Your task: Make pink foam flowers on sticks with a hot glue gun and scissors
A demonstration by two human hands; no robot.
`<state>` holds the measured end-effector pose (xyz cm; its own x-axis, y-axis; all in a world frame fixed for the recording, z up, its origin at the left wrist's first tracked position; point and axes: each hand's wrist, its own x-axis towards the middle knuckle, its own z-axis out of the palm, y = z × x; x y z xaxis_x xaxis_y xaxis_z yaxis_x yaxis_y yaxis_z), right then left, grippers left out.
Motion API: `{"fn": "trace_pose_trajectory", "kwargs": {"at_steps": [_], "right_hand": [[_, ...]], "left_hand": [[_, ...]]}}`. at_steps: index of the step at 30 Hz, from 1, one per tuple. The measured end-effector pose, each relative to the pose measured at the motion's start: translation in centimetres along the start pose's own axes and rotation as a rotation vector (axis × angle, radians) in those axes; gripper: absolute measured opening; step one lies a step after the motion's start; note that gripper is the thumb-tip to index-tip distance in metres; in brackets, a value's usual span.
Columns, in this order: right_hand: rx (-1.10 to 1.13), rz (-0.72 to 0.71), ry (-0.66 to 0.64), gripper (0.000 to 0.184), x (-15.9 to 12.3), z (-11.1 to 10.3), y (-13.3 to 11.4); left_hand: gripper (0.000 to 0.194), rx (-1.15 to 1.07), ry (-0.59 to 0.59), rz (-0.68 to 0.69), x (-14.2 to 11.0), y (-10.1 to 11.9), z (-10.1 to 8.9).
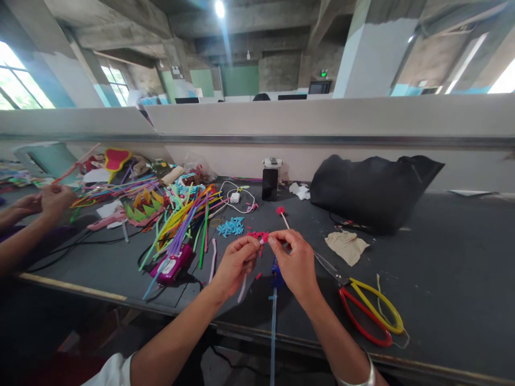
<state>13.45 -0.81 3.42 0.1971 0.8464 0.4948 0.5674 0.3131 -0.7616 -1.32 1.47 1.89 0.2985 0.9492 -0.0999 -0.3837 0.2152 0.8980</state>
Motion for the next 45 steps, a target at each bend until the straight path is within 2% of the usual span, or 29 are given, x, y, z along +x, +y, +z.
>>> {"fn": "trace_pose_trajectory", "kwargs": {"at_steps": [38, 41, 45], "right_hand": [[-0.047, -0.031, 0.077, 0.023, -0.6, 0.7, 0.3], [-0.038, -0.05, 0.08, 0.025, -0.6, 0.4, 0.0], [-0.042, -0.064, 0.159, 0.024, -0.5, -0.8, -0.5]], "left_hand": [[0.024, 0.004, -0.009, 0.014, 0.2, -0.4, -0.1], [0.025, -0.029, -0.045, -0.013, 0.3, -0.5, -0.3], [0.025, -0.073, -0.093, -0.023, 0.4, -0.3, -0.4]]}}
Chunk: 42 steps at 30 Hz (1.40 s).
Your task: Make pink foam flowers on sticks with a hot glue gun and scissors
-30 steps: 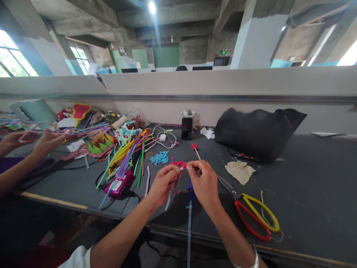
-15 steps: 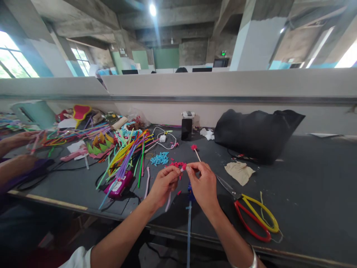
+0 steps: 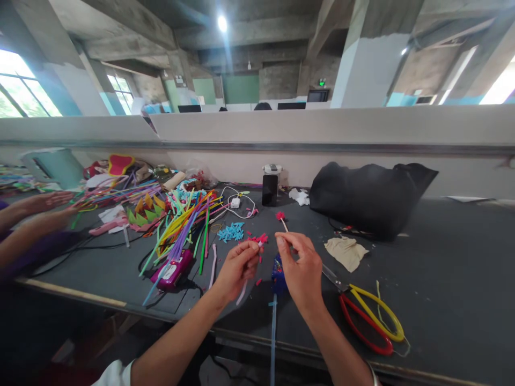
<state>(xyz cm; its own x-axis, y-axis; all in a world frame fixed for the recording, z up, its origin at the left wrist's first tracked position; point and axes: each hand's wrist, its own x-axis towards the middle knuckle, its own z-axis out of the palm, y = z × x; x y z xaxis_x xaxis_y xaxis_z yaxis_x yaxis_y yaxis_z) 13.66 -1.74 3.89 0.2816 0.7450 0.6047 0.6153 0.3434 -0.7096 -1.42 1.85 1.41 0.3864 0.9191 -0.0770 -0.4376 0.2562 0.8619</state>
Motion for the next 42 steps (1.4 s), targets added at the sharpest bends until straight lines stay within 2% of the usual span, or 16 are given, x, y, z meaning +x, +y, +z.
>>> {"fn": "trace_pose_trajectory", "kwargs": {"at_steps": [3, 6, 18, 20, 23, 26, 29, 31, 36, 42], "right_hand": [[-0.01, 0.039, 0.03, 0.021, 0.0, -0.9, -0.4], [0.014, 0.064, -0.002, 0.021, -0.2, -1.3, -0.9], [0.027, 0.062, -0.094, 0.025, -0.8, -1.0, -1.6], [0.006, 0.053, -0.157, 0.027, -0.7, -1.0, -1.3], [-0.092, 0.016, -0.327, 0.026, -0.5, -0.9, -0.2], [-0.342, -0.004, -0.487, 0.023, -0.6, -1.0, 1.5], [-0.617, -0.036, -0.639, 0.033, -1.1, -1.1, 3.0], [-0.692, -0.057, -0.718, 0.038, -1.7, -1.0, 3.6], [-0.725, -0.014, -0.796, 0.044, -3.2, -0.9, 4.5], [-0.722, 0.086, -0.82, 0.043, -3.8, -1.1, 5.6]], "left_hand": [[0.026, -0.002, -0.026, 0.024, -0.1, 0.1, 0.1], [0.026, -0.002, -0.031, 0.07, -0.2, 0.0, 0.2], [0.024, -0.005, 0.037, 0.184, -0.3, -0.1, 0.2], [0.023, -0.005, 0.036, 0.19, -0.2, -0.1, 0.1], [0.024, -0.032, 0.046, 0.194, 0.1, 0.0, -0.1], [0.028, -0.055, 0.072, 0.197, 0.3, 0.2, -0.3], [0.03, -0.054, 0.061, 0.212, 0.3, 0.6, -0.4], [0.031, -0.051, 0.041, 0.22, 0.3, 0.8, -0.5], [0.031, -0.051, 0.008, 0.221, 0.2, 0.8, -0.7], [0.03, -0.051, 0.017, 0.24, 0.4, 0.7, -0.9]]}}
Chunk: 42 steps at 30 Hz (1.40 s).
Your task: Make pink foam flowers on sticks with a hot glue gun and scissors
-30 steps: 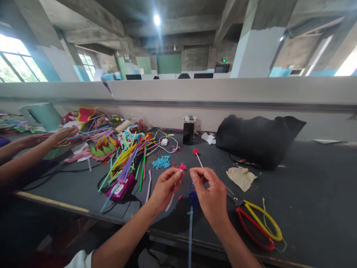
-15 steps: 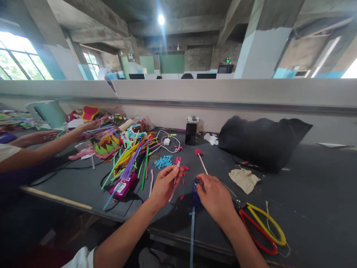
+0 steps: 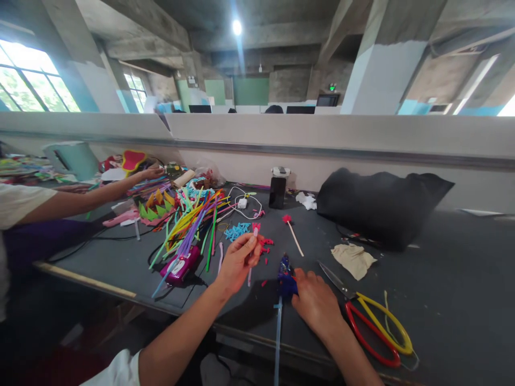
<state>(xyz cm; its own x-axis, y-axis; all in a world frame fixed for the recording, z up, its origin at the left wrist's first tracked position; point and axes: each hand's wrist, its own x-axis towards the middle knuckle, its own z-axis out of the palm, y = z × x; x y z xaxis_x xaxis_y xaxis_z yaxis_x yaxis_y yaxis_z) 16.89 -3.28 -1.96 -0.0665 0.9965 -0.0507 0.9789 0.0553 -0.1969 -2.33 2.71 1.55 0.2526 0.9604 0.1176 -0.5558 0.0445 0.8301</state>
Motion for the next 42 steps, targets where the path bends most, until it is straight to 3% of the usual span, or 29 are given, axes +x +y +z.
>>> {"fn": "trace_pose_trajectory", "kwargs": {"at_steps": [8, 15, 19, 21, 25, 30, 35, 42], "right_hand": [[0.336, 0.005, 0.023, 0.031, 0.7, 0.4, 1.1], [0.903, 0.007, 0.016, 0.034, 0.4, -3.1, 4.0], [1.443, -0.044, 0.129, 0.032, -1.0, -5.1, 2.7], [1.552, -0.023, 0.171, 0.031, -1.4, -5.3, 1.3], [1.41, -0.003, 0.22, 0.035, -1.8, -5.0, -0.8], [1.242, 0.008, 0.188, 0.047, -1.9, -4.0, -1.5], [1.184, 0.059, 0.148, 0.049, -1.7, -3.1, -2.1], [1.139, 0.128, 0.2, 0.053, -2.1, -3.8, -3.3]], "left_hand": [[0.033, -0.024, 0.047, -0.06, 0.4, -0.1, -0.3], [0.032, -0.04, 0.057, -0.056, 0.5, -0.1, -0.5], [0.031, -0.04, 0.053, -0.052, 0.5, -0.2, -0.4], [0.032, -0.037, 0.052, -0.052, 0.5, -0.3, -0.4], [0.033, -0.009, 0.055, -0.054, 0.4, -0.3, -0.4], [0.033, 0.035, 0.047, -0.065, 0.0, -0.1, -0.1], [0.03, 0.065, 0.042, -0.044, -0.2, -0.1, 0.1], [0.026, 0.083, 0.038, -0.021, -0.1, -0.4, 0.0]]}}
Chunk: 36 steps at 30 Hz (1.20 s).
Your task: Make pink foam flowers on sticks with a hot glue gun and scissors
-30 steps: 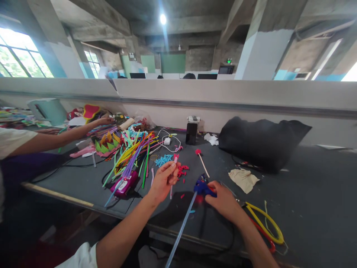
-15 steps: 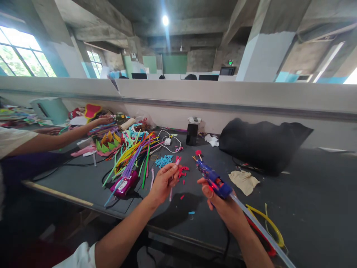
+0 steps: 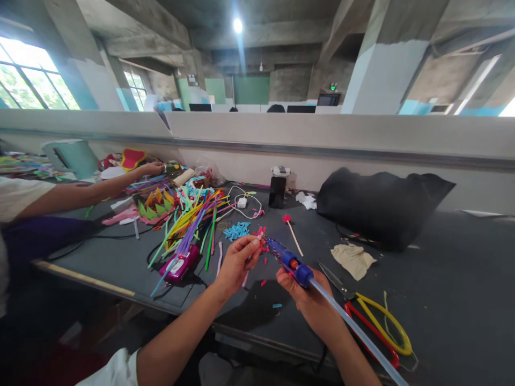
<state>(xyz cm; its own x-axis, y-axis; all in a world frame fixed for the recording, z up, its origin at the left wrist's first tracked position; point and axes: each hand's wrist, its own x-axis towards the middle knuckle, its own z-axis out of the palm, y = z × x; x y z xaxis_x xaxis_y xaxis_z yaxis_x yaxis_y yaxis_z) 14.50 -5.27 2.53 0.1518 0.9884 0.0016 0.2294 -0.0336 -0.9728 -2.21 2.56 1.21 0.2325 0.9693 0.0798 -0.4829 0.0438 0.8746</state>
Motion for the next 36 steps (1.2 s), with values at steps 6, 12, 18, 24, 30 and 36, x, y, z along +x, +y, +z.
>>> {"fn": "trace_pose_trajectory", "kwargs": {"at_steps": [6, 12, 18, 24, 30, 36], "right_hand": [[-0.041, -0.016, 0.005, 0.049, 0.1, -0.2, 0.6], [-0.065, -0.032, 0.057, 0.049, 0.1, -0.1, 1.0], [-0.062, 0.015, 0.099, 0.053, 0.0, 0.1, 0.6], [-0.083, -0.031, 0.149, 0.054, -0.2, 0.2, 0.2], [-0.111, -0.037, 0.091, 0.05, -0.1, 0.0, 0.2], [-0.134, -0.06, 0.075, 0.05, 0.0, -0.2, 0.3]], "left_hand": [[0.026, 0.015, -0.02, 0.016, -0.1, 0.0, 0.1], [0.026, 0.018, -0.018, 0.013, -0.1, -0.1, 0.1], [0.025, 0.016, -0.015, 0.012, -0.1, -0.1, 0.1], [0.024, 0.017, -0.024, 0.003, 0.0, -0.3, 0.0], [0.023, 0.015, -0.031, 0.012, -0.1, -0.3, 0.0], [0.022, 0.014, -0.042, 0.026, -0.1, -0.3, 0.0]]}}
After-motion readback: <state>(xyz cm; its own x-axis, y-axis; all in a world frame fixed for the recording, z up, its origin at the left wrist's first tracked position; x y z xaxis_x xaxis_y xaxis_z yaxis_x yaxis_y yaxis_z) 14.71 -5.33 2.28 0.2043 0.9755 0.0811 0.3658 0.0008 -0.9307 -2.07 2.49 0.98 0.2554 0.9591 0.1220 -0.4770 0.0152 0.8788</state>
